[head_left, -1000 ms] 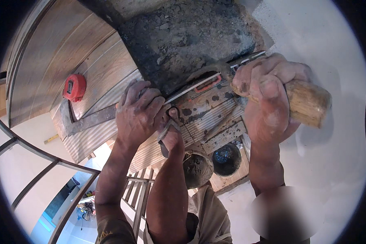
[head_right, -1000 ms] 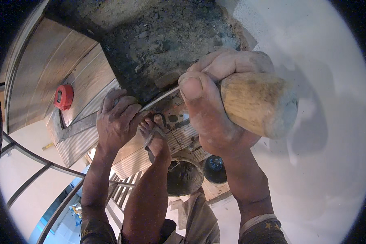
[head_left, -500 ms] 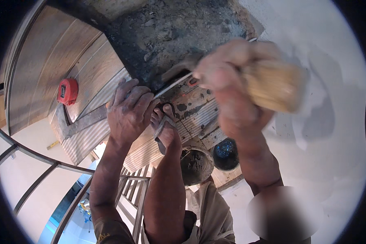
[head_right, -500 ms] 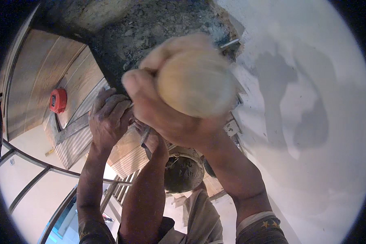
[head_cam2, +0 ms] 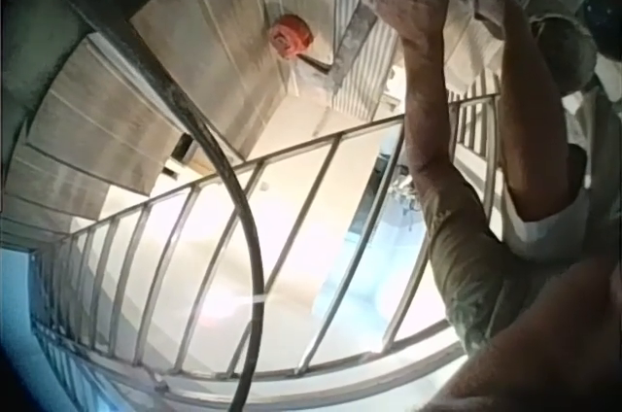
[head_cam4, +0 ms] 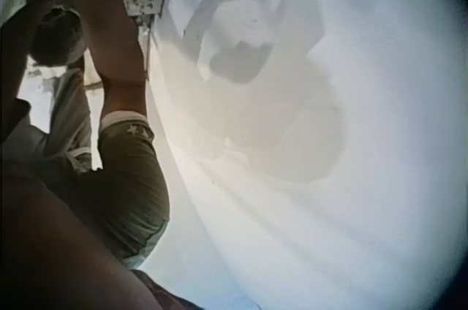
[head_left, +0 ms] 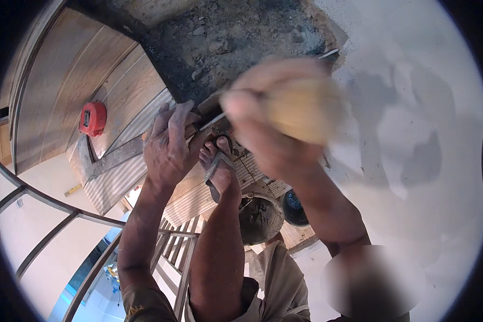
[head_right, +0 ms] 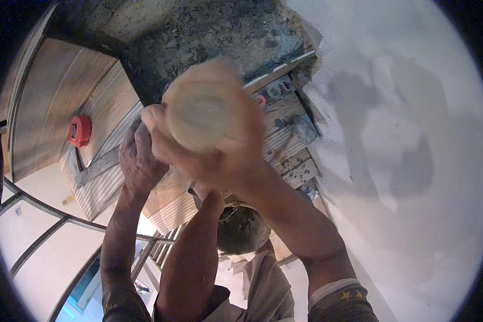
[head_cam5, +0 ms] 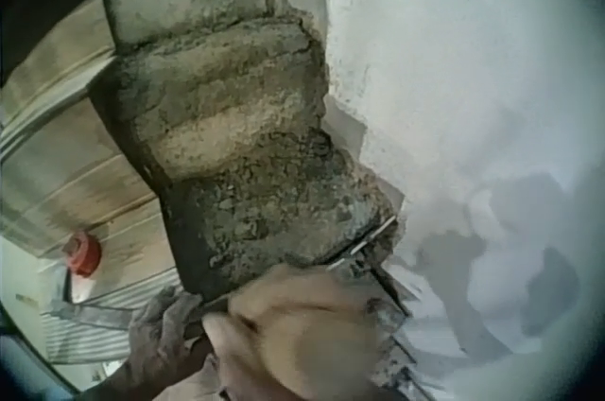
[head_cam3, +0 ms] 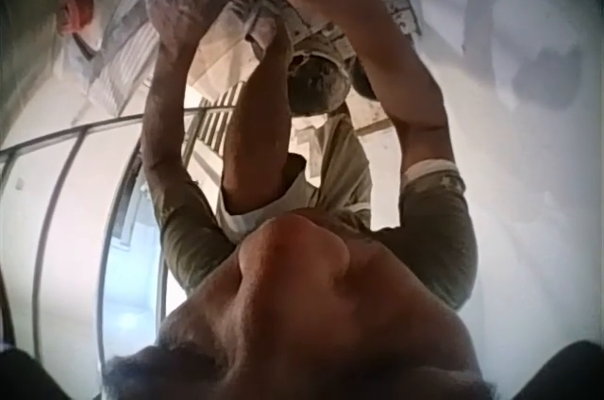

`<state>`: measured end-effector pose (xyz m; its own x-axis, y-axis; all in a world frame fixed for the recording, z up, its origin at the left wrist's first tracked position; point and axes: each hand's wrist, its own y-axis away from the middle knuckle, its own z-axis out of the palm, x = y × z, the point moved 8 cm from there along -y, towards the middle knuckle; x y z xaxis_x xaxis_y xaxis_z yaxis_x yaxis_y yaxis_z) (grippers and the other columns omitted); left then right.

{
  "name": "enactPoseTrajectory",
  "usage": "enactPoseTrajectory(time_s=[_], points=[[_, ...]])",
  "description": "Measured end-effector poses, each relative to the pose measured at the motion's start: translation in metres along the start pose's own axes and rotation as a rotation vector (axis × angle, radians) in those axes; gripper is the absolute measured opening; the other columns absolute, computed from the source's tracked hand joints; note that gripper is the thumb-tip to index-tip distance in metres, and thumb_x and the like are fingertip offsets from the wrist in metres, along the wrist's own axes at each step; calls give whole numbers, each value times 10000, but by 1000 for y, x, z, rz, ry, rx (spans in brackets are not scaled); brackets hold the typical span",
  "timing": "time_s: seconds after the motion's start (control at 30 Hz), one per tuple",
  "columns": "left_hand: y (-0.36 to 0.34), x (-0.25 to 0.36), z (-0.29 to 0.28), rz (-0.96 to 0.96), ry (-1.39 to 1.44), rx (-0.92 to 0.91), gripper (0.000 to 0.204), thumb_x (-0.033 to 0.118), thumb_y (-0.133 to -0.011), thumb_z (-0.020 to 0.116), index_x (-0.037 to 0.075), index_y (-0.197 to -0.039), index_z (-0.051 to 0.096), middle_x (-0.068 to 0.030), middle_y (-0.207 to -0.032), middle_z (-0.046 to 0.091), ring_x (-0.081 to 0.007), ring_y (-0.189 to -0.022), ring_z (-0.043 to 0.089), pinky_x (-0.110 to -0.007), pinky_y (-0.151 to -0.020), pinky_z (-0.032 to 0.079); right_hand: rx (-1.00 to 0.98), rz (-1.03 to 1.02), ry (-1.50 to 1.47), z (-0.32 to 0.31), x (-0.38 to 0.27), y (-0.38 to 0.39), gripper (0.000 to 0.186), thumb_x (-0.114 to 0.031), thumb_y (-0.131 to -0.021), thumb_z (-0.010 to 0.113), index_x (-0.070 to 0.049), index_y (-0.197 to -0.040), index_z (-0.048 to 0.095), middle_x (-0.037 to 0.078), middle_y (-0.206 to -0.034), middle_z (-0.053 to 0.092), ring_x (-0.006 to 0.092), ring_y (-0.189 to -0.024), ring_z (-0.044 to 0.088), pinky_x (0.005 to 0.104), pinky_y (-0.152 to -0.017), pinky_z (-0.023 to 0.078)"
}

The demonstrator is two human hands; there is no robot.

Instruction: Apply adhesive and install a tile on a concrete staircase.

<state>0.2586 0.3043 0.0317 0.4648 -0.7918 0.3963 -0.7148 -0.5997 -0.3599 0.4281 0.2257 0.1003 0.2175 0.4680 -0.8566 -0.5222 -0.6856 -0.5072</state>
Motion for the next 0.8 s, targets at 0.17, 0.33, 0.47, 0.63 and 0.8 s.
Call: enactPoseTrajectory(time_s=[0.17, 0.33, 0.47, 0.63, 0.8], points=[[-4, 2, 0, 80, -69, -10, 696, 154, -756, 820, 43, -1369, 510, -61, -972, 729, -293, -997, 652, -472, -992, 511, -113, -132, -26, -1, -12, -14, 274, 9, -833, 638, -12, -1078, 517, 105, -909, 626, 184, -763, 606, 283, -668, 495], [-5, -7, 6, 11, -10, -94, 713, 161, -757, 795, 53, -1400, 506, -69, -981, 702, -298, -1018, 629, -510, -1038, 473, -17, -17, 4, -5, 0, -12, 207, 2, -840, 633, -38, -999, 507, 110, -859, 617, 179, -714, 592, 298, -645, 506], [-2, -9, 5, -5, 45, -137, 742, 155, -730, 795, 74, -1412, 511, -92, -1020, 670, -314, -1044, 613, -504, -1039, 473, 97, 204, -88, -7, -1, -13, 197, -70, -874, 638, -44, -990, 481, 122, -840, 589, 188, -705, 592, 328, -649, 517], [-6, -7, 4, 7, 52, -121, 704, 167, -748, 789, 81, -1397, 531, -91, -1021, 670, -315, -1030, 618, -499, -1029, 478, 91, 60, -243, -26, -7, -26, 302, 62, -828, 733, -24, -1023, 519, 75, -888, 617, 133, -737, 604, 270, -601, 507], [-7, -7, 7, 29, 56, -119, 663, 190, -752, 796, 81, -1364, 564, -103, -988, 671, -322, -1016, 620, -493, -995, 497, 2, -33, -121, -26, 6, -32, 272, 70, -829, 740, -33, -1006, 561, 79, -911, 627, 118, -736, 608, 258, -635, 502]])
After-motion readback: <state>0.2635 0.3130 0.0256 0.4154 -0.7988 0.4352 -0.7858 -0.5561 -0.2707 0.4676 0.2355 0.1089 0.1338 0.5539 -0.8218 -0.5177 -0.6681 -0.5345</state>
